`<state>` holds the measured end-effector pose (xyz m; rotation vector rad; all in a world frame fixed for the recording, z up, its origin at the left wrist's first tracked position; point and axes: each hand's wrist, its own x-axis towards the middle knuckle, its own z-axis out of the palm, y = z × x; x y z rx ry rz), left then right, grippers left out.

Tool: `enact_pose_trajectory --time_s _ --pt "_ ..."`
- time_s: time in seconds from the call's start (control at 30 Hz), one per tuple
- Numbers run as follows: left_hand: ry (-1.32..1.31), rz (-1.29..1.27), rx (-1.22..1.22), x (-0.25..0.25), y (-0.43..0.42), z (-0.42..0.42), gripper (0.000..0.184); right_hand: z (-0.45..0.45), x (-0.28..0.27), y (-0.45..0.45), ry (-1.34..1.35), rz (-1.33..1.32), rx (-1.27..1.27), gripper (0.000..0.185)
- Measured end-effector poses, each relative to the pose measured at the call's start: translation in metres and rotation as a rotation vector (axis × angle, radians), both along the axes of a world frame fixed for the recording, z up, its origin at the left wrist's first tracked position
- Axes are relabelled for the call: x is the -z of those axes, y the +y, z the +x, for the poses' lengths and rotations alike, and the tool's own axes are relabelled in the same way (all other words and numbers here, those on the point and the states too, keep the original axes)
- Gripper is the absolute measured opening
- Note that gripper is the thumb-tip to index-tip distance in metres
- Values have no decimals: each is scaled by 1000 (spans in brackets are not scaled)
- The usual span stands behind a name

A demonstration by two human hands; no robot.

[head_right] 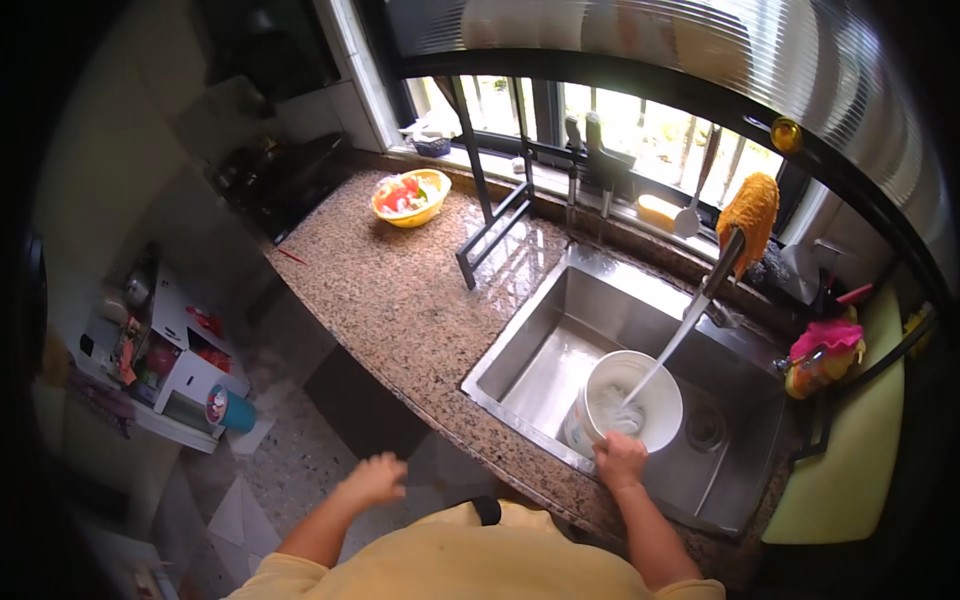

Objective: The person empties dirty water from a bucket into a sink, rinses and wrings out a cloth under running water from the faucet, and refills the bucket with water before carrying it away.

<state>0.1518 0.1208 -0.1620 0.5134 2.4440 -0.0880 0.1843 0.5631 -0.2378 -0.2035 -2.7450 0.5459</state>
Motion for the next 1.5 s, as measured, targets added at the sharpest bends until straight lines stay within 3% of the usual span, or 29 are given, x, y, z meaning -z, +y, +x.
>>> enact_pose_trajectory --time_s 0.03,0.1,0.17,0.27,0.37,0.47,0.77,1.03,1.17,1.37,1.47,1.5 --pt "-250 -108 -16 21 -13 21 50 1 0 1 -2 4 5 24" --pt "-514 125 -99 104 -68 75 47 0 0 0 -7 9 3 24" --pt "-719 316 -435 133 -92 115 43 -1 6 1 -2 20 14 25" --pt "-551 457 -822 182 -125 158 35 -1 -4 -2 -2 28 5 22" --pt "-465 461 -1194 143 -100 142 31 -1 0 -2 -15 28 18 23" --pt "-426 724 -1294 131 -86 118 31 -1 1 -2 7 9 15 23" --pt "-345 735 -1172 109 -56 77 33 -2 15 0 71 13 35 23" --pt "-328 601 -1237 127 -83 91 31 2 8 2 39 14 10 19" --pt "-315 640 -1290 106 -76 91 29 1 12 4 12 -22 -21 22" --pt "-294 679 -1227 113 -63 91 30 4 5 2 26 -28 -24 23" --pt "-73 708 -1016 165 -73 102 30 3 9 2 27 -26 -28 21" --pt "-131 706 -1094 159 -72 103 30 2 10 3 19 -19 -30 21"
